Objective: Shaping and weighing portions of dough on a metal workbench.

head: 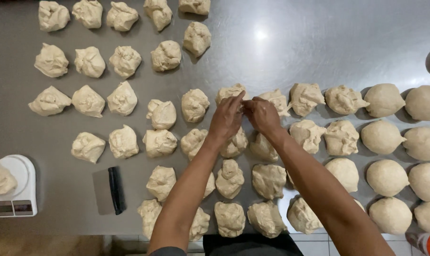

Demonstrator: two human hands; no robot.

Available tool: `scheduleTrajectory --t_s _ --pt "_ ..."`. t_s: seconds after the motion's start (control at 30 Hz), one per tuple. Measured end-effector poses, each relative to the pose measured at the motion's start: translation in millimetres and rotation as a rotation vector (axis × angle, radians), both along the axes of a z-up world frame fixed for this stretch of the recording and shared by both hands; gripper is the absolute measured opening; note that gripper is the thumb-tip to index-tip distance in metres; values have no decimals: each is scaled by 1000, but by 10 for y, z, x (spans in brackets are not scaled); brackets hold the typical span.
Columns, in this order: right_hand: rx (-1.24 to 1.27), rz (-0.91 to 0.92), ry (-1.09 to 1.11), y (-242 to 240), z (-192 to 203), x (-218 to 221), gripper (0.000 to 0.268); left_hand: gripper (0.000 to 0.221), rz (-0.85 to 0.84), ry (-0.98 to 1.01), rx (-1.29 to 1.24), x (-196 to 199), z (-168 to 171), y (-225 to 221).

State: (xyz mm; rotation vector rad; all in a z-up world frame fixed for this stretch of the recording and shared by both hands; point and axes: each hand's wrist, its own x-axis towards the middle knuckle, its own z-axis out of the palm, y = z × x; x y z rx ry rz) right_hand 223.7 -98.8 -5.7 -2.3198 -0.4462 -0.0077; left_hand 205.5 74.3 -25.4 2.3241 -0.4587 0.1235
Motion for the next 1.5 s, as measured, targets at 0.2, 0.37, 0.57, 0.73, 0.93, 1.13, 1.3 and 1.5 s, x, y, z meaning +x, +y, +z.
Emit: scheduleTrajectory --t_s 0.2,0.37,0.57,0.73,0.93,1.13,1.3,1.5 --pt "45 17 23 -124 -383 29 21 56 -22 48 135 43 133 -76" --pt "336 -214 672 -351 154 -278 37 26 -14 -1 198 57 -17 -3" --pt "240 -174 517 -248 249 -865 32 44 -80 -5 32 -199 347 93" --pt "52 -185 420 -45 303 -1136 38 47 -195 -78 88 -671 213 255" --pt "-60 -58 89 -20 -271 -1045 26 73 -291 -82 189 -872 112 146" --pt "125 -113 353 -87 -122 -1095 24 56 -186 -123 196 -891 -87 126" --pt "1065 -382 655 -421 26 -1524 22 25 -164 -82 221 -910 -118 145" --pt "244 -333 605 -283 111 -2093 35 77 -219 -288 101 -1137 411 197"
